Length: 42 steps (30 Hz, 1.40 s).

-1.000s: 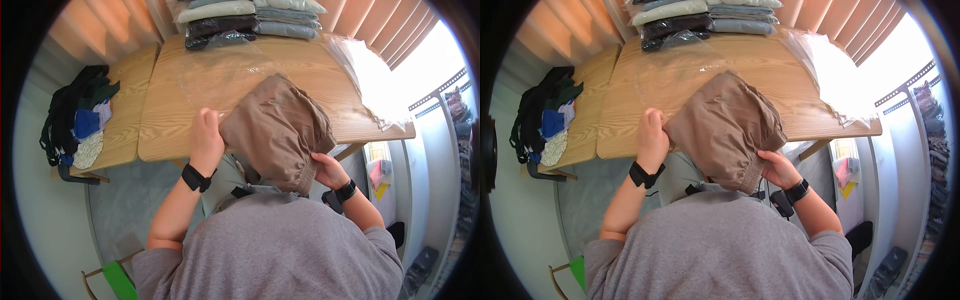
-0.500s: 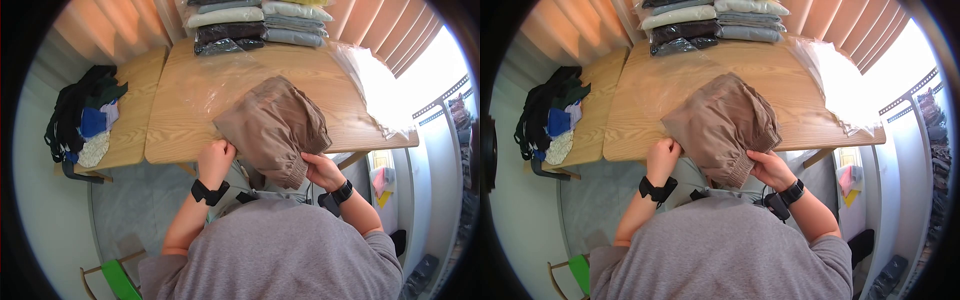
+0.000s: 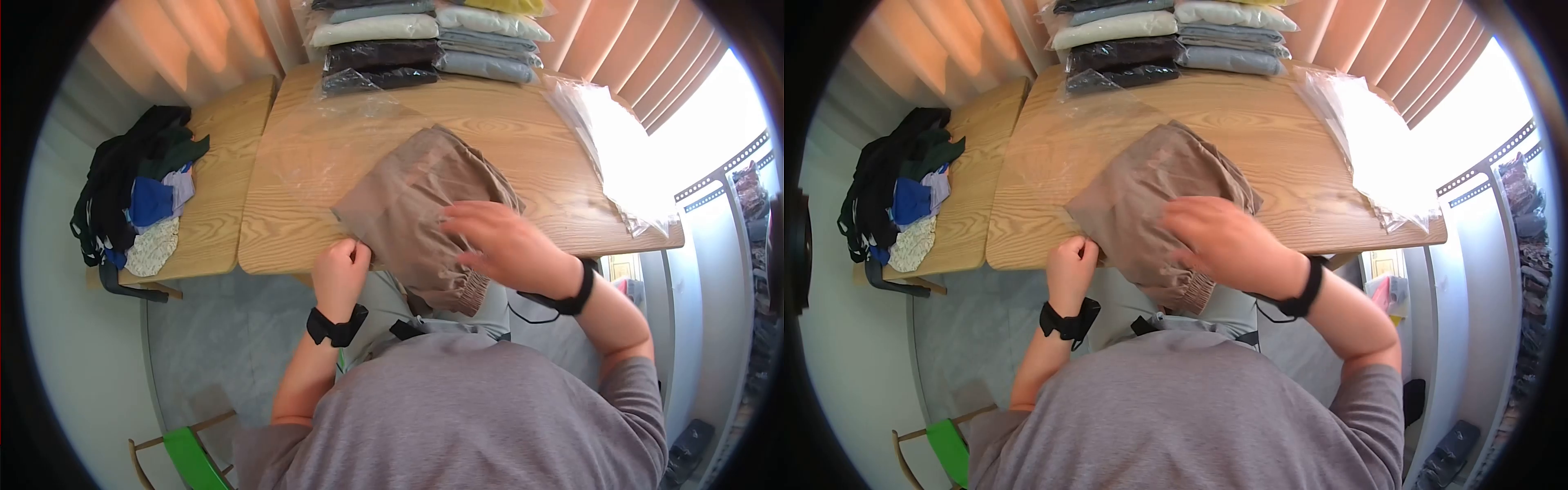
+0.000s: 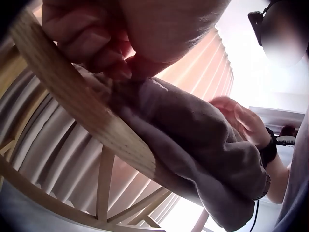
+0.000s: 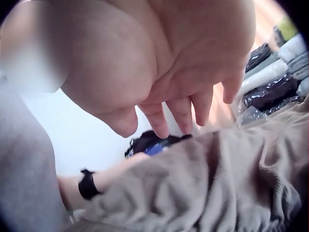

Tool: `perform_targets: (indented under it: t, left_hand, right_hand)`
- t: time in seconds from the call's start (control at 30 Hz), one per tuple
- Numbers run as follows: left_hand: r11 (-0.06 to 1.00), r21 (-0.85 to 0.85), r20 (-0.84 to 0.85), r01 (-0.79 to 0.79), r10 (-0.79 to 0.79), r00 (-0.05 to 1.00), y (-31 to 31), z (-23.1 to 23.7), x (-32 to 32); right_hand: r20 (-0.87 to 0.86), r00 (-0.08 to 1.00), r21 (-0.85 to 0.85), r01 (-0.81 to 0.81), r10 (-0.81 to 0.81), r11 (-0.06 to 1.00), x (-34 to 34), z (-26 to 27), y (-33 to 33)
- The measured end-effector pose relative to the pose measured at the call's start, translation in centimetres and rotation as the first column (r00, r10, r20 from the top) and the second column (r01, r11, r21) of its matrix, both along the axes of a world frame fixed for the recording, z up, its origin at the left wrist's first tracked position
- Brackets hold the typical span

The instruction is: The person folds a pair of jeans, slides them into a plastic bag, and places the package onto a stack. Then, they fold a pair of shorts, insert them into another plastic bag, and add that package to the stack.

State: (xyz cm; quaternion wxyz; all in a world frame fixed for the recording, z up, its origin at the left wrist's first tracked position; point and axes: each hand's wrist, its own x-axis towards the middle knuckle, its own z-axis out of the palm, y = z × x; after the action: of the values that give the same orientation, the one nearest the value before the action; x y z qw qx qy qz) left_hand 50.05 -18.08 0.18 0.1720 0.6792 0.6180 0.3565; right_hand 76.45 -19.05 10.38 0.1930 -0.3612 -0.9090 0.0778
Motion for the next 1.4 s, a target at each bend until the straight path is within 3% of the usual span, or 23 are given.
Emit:
perform_targets:
  t: [0.03, 0.13, 0.17, 0.2, 0.27, 0.43, 0.5, 0.53, 0.57, 0.6, 0.67, 0.73, 0.8, 0.87, 0.93, 1.0, 1.07, 1.1, 1.13, 1.2, 1.27, 1.37, 1.4]
  left_hand:
    - [1.0, 0.017, 0.011, -0.002, 0.002, 1.0, -0.1, 0.0, 0.1]
    - [0.999, 0.042, 0.014, -0.006, 0.006, 1.0, -0.3, 0.0, 0.1]
    - [0.999, 0.046, 0.005, -0.003, 0.003, 1.0, -0.3, 0.0, 0.0]
    - [0.999, 0.048, 0.008, -0.017, 0.017, 1.0, -0.3, 0.1, -0.1]
    - [1.0, 0.019, 0.028, -0.016, 0.016, 0.999, -0.6, 0.0, -0.3]
    - [1.0, 0.005, 0.033, -0.023, 0.022, 0.999, -0.7, 0.2, -0.4]
    - [0.998, -0.048, 0.022, -0.035, 0.036, 0.999, -0.8, 0.8, -0.3]
    - [0.975, 0.214, 0.001, 0.061, -0.063, 0.998, -0.8, 1.1, -0.2]
    - [0.875, 0.458, -0.045, 0.156, -0.153, 0.987, -0.8, 1.5, 0.0]
    - [0.877, 0.454, -0.043, 0.157, -0.154, 0.987, -0.8, 2.3, 0.2]
    - [0.877, 0.242, -0.159, 0.414, -0.386, 0.909, -1.0, 3.9, 0.6]
    - [0.92, 0.184, -0.206, 0.346, -0.308, 0.929, -0.7, 2.6, 0.4]
    - [0.952, 0.127, -0.259, 0.28, -0.24, 0.936, -0.7, 2.2, 0.0]
    - [0.96, 0.084, -0.241, 0.265, -0.239, 0.941, -0.9, 2.3, -0.3]
    - [0.953, 0.128, -0.217, 0.273, -0.242, 0.946, -0.9, 1.6, -0.4]
    - [0.946, 0.173, -0.196, 0.275, -0.241, 0.951, -1.2, 1.3, -0.3]
    - [0.978, 0.174, 0.077, 0.118, -0.133, 0.988, -1.8, 1.5, -0.2]
    - [0.978, 0.171, 0.078, 0.12, -0.135, 0.988, -1.7, 1.5, -0.1]
    - [0.951, 0.292, 0.036, 0.101, -0.117, 0.993, -1.5, 1.5, -0.1]
    - [0.909, 0.408, -0.006, 0.09, -0.096, 0.995, -1.3, 1.8, 0.2]
    - [0.852, 0.423, -0.072, 0.31, -0.309, 0.948, -1.1, 3.0, 1.1]
    - [0.817, 0.426, -0.056, 0.389, -0.405, 0.912, -1.4, 2.9, 1.7]
    - [0.797, 0.422, -0.056, 0.433, -0.454, 0.889, -1.5, 2.6, 1.6]
  right_hand:
    - [0.067, 0.98, 0.038, -0.192, 0.189, 0.981, -1.2, -0.8, 1.4]
    - [0.251, 0.935, 0.102, -0.283, 0.251, 0.954, -3.4, -2.4, 4.2]
    - [0.429, 0.88, -0.048, -0.202, 0.203, 0.978, -3.5, -2.1, 4.8]
    - [0.432, 0.876, -0.047, -0.216, 0.215, 0.975, -3.6, -1.9, 5.3]
    - [0.656, 0.754, -0.148, 0.086, 0.033, 0.985, -3.1, -1.9, 5.8]
    - [0.658, 0.749, -0.16, 0.047, 0.071, 0.986, -2.9, -2.6, 6.0]
    - [0.55, 0.831, -0.128, -0.012, 0.081, 0.992, -3.2, -2.2, 6.2]
    - [0.552, 0.83, -0.13, -0.012, 0.083, 0.991, -3.1, -2.4, 6.3]
    - [0.525, 0.845, -0.145, -0.026, 0.099, 0.989, -3.1, -2.7, 6.3]
    - [0.497, 0.86, -0.161, -0.04, 0.116, 0.986, -3.0, -3.0, 6.3]
    - [0.524, 0.843, -0.118, -0.07, 0.122, 0.991, -2.6, -3.3, 6.6]
    - [0.548, 0.827, -0.065, -0.104, 0.123, 0.992, -1.6, -3.6, 7.6]
    - [0.618, 0.785, -0.081, 0.13, -0.053, 0.988, 0.7, -3.9, 8.7]
    - [0.655, 0.754, -0.146, 0.205, -0.061, 0.968, 2.8, -4.0, 9.4]
    - [0.397, 0.918, -0.291, 0.116, 0.01, 0.95, 4.0, -4.8, 9.5]
    - [0.351, 0.936, -0.315, 0.101, 0.017, 0.944, 5.0, -4.0, 9.0]
    - [-0.025, 0.954, -0.547, 0.236, -0.298, 0.803, 5.6, -2.7, 8.0]
    - [-0.045, 0.868, -0.508, 0.406, -0.494, 0.76, 6.0, -3.3, 7.6]
    - [-0.043, 0.867, -0.513, 0.408, -0.497, 0.755, 6.6, -3.5, 7.3]
    - [0.113, 0.75, -0.83, 0.432, -0.652, 0.353, 7.3, -2.9, 6.6]
    - [0.085, 0.727, -0.87, 0.387, -0.681, 0.305, 7.3, -3.3, 6.3]
    - [0.101, 0.693, -0.885, 0.39, -0.714, 0.253, 6.0, -3.4, 6.3]
    - [0.05, 0.703, -0.927, 0.297, -0.709, 0.229, 5.8, -4.0, 6.6]
